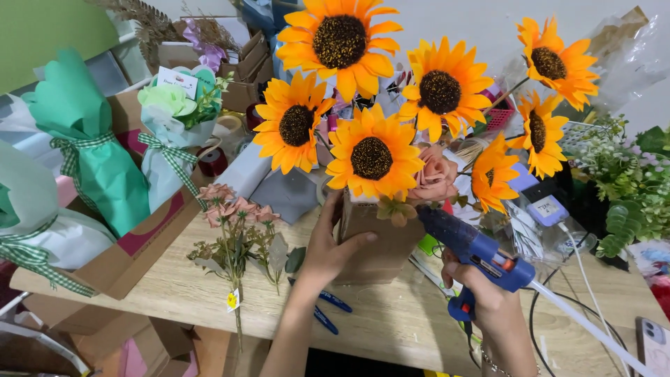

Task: The person prepares artificial sunflowers by cutting wooden sticks and attaching them to the flower stems using tape. They then insert the prepared sunflowers into a floral foam block inside a cardboard box. Finally, they cut a bunch of artificial roses and add them to the arrangement.

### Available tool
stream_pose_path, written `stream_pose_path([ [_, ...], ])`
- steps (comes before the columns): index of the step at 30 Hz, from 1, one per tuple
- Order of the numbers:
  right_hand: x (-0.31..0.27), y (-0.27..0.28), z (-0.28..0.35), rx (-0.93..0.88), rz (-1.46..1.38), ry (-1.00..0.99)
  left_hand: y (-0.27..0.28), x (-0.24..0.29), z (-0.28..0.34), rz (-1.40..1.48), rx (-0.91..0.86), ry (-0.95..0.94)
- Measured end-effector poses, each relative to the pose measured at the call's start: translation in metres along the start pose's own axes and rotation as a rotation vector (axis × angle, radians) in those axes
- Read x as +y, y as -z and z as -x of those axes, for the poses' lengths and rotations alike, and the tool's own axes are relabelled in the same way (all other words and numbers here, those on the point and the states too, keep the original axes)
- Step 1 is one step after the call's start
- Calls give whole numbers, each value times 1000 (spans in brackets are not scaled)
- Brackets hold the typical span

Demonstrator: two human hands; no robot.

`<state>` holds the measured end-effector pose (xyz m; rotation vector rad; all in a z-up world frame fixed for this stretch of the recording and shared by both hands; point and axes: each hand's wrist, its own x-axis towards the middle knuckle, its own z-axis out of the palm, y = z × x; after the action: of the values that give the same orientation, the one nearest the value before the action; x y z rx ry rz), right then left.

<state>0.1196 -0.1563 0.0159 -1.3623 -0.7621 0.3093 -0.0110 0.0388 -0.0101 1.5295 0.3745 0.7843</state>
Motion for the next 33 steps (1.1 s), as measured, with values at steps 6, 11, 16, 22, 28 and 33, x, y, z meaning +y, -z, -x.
stream_pose_path([
  [6,7,7,2,-40,0,-29,-2,5,2,64,-1,62],
  [11,-5,3,4,-81,200,-22,-6,-2,4,27,27,-26],
  [16,-5,8,20,-35,482,115,-8,-2,6,-14,50,-20],
  [22,37,50,32,24,531,-140,-6,2,7,-59,75,88],
  [28,97,148,42,351,118,-377,-6,5,13,-23,20,48],
  [33,182,259,52,412,-203,-375,-3,3,17,-37,34,65],
])
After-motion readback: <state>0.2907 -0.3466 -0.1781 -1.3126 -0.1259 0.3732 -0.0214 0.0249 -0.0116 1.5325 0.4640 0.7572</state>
